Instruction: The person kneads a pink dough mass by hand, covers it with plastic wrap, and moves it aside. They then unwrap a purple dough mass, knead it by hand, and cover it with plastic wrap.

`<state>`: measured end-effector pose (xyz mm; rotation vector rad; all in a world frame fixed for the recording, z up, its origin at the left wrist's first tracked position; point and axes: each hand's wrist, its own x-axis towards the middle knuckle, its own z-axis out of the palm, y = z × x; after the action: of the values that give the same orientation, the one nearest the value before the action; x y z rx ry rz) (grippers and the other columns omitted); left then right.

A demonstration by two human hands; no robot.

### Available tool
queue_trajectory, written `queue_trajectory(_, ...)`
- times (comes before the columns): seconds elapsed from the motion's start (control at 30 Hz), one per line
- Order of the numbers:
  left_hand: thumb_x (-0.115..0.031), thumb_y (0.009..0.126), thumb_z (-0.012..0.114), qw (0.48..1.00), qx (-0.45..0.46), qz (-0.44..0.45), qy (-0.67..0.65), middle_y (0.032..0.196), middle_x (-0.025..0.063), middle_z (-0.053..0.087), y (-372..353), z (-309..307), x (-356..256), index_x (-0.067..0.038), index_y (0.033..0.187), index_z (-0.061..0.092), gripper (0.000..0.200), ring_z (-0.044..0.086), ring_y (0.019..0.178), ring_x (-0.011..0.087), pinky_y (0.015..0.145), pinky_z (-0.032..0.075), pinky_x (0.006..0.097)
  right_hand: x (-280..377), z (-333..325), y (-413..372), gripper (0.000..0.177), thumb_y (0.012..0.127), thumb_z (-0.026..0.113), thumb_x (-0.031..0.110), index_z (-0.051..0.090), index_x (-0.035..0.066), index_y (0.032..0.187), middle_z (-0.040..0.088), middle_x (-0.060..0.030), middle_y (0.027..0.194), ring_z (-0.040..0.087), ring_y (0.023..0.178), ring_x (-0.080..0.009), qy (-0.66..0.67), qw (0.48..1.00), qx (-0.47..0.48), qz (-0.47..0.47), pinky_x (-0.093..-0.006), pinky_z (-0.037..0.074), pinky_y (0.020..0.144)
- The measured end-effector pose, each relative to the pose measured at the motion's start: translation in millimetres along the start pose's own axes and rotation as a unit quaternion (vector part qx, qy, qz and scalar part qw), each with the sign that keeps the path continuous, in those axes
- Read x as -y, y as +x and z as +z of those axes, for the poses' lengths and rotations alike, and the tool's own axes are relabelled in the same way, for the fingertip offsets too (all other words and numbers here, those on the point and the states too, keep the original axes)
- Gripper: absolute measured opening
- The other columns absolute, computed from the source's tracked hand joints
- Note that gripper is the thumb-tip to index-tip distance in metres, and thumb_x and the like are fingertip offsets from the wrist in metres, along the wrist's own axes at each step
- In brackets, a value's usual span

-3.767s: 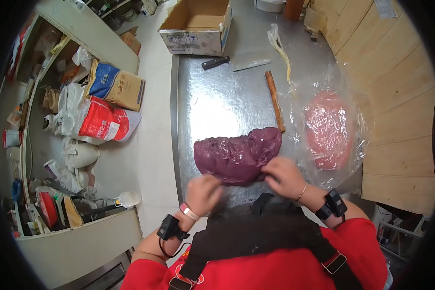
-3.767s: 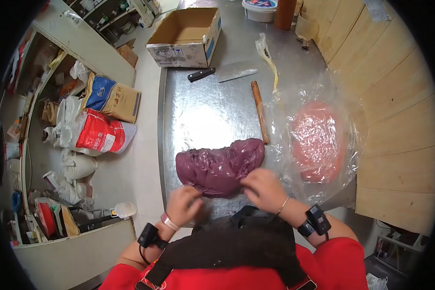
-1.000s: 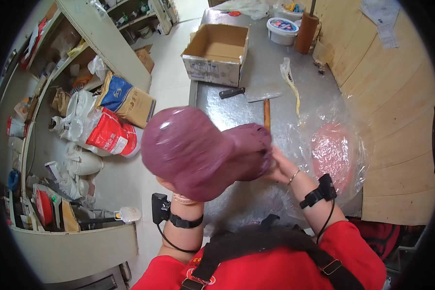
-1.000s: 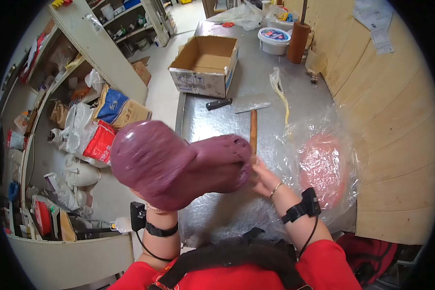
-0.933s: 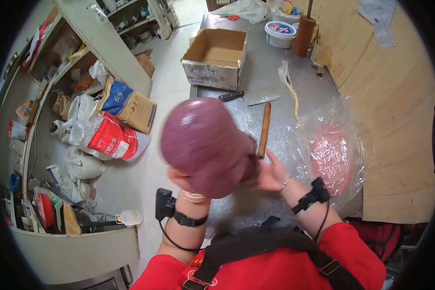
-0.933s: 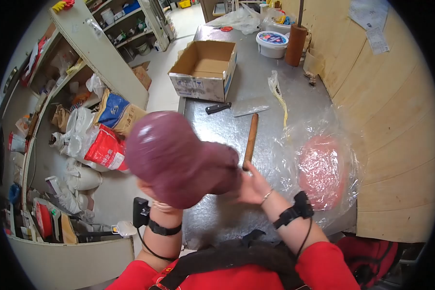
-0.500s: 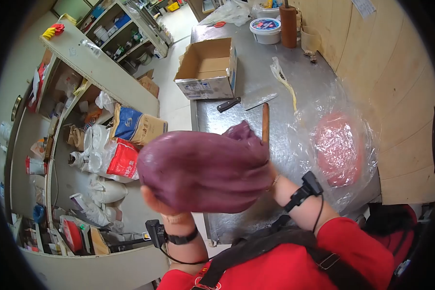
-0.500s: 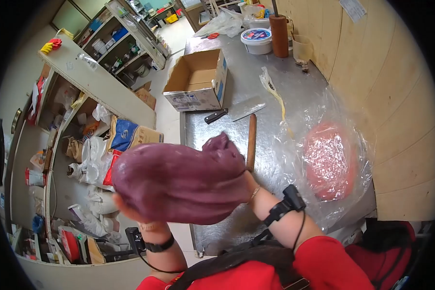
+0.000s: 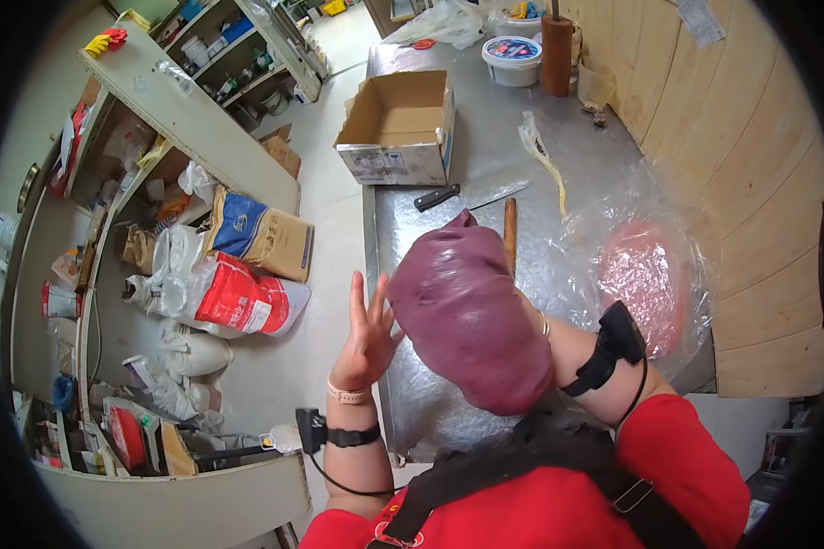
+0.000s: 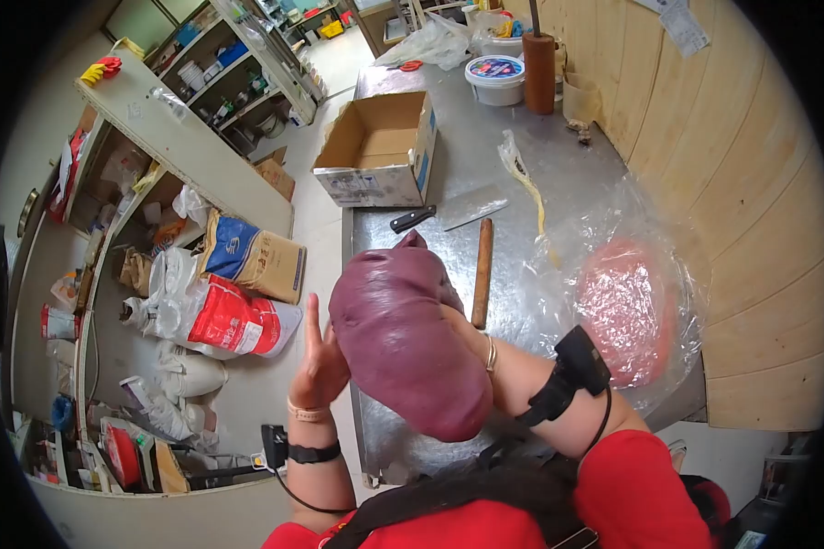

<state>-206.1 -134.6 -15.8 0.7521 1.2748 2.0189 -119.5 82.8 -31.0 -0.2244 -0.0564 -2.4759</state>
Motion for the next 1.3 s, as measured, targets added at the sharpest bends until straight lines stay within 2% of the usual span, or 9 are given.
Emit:
queue_trajectory(0.13,-0.035,0.079,0.068,0.966,0.101,0.068,0.229,0.144,0.0181,0.031,31.2,5.9,-6.0,-0.003,0.145,0.003,0.098,0.036,0.13,0.0327,0.105,0.032,0.0421,-14.4,12.7,29.4,0.036,0.093,0.045,0.03,0.056,0.003,0.115,0.064,-0.0094,0.105,0.062,0.093,-0.0192,-0.179,0.979,-0.102,-0.003,-0.0347,0.048,0.089)
queue_trajectory(0.37,-0.04,0.089,0.041,0.933,-0.122,-0.055,-0.334,0.135,0.0194,0.043,11.5,30.5,6.9,-0.002,0.137,0.034,0.062,0.044,0.123,0.0335,0.105,0.032,0.0465,60.1,70.1,21.8,0.051,0.093,0.042,0.042,0.046,0.0,0.122,0.062,-0.0155,0.107,0.063,0.092,-0.0228,-0.274,0.927,-0.257,-0.006,-0.0346,0.05,0.086)
queue_trajectory(0.5,-0.043,0.087,0.041,0.922,-0.154,-0.012,-0.354,0.134,0.0187,0.044,23.4,46.0,-14.9,-0.003,0.136,0.035,0.063,0.045,0.122,0.0345,0.104,0.034,0.0475,47.8,-7.8,-36.6,0.107,0.075,0.064,0.06,0.003,0.005,0.143,0.013,-0.0246,0.145,0.021,0.134,-0.037,-0.593,0.528,-0.55,-0.259,-0.0548,0.026,0.104)
queue_trajectory(0.57,-0.043,0.088,0.042,0.923,-0.118,0.031,-0.364,0.135,0.0178,0.044,31.7,59.5,-9.3,-0.003,0.135,0.036,0.062,0.044,0.122,0.0344,0.103,0.034,0.0481,5.7,-28.0,-49.9,0.117,0.07,0.056,0.074,-0.011,0.013,0.145,-0.002,-0.0221,0.15,0.006,0.138,-0.0414,-0.174,0.885,-0.427,-0.062,-0.0711,0.004,0.099)
queue_trajectory(0.63,-0.044,0.089,0.045,0.919,-0.122,0.029,-0.375,0.134,0.0172,0.044,31.5,80.2,0.5,-0.003,0.134,0.037,0.062,0.045,0.121,0.0344,0.102,0.035,0.0483,-26.8,-43.7,-44.9,0.102,0.076,0.036,0.079,0.006,0.012,0.147,0.015,-0.0173,0.15,0.011,0.138,-0.04,-0.093,0.957,-0.271,0.049,-0.0671,0.009,0.103)
queue_trajectory(0.87,-0.05,0.088,0.047,0.893,-0.169,-0.068,-0.412,0.135,0.0178,0.044,3.5,100.3,-1.5,-0.005,0.135,0.038,0.066,0.045,0.121,0.0336,0.102,0.034,0.0504,-20.0,-51.9,-4.1,0.065,0.094,0.028,0.056,0.027,0.011,0.14,0.035,-0.0062,0.141,0.035,0.129,-0.0169,-0.558,0.727,-0.176,-0.359,-0.0329,0.031,0.107)
queue_trajectory(0.93,-0.052,0.089,0.045,0.917,-0.196,-0.032,-0.347,0.135,0.0179,0.044,8.3,84.3,-5.0,-0.005,0.136,0.037,0.067,0.045,0.121,0.0338,0.103,0.034,0.0496,-5.2,-31.0,-5.6,0.064,0.094,0.031,0.056,0.031,0.01,0.139,0.039,-0.0055,0.138,0.039,0.126,-0.0166,-0.243,0.907,-0.081,-0.334,-0.0334,0.034,0.104)
queue_trajectory(1.2,-0.056,0.092,0.037,0.906,-0.351,0.002,0.237,0.139,0.015,0.038,25.2,-18.1,36.0,-0.005,0.14,0.031,0.07,0.033,0.131,0.0272,0.105,0.03,0.0412,13.2,-16.4,-2.8,0.072,0.089,0.038,0.061,0.037,0.008,0.136,0.047,-0.008,0.132,0.047,0.119,-0.0184,-0.119,0.943,0.0,-0.311,-0.0342,0.04,0.1)
queue_trajectory(1.3,-0.058,0.092,0.037,0.969,-0.135,0.075,0.196,0.139,0.0149,0.038,51.8,2.7,-17.0,-0.005,0.139,0.031,0.071,0.034,0.13,0.0276,0.105,0.031,0.0412,13.2,25.4,0.0,0.069,0.089,0.045,0.056,0.037,0.006,0.136,0.047,-0.0083,0.133,0.048,0.118,-0.018,-0.155,0.958,-0.064,-0.232,-0.0333,0.039,0.1)
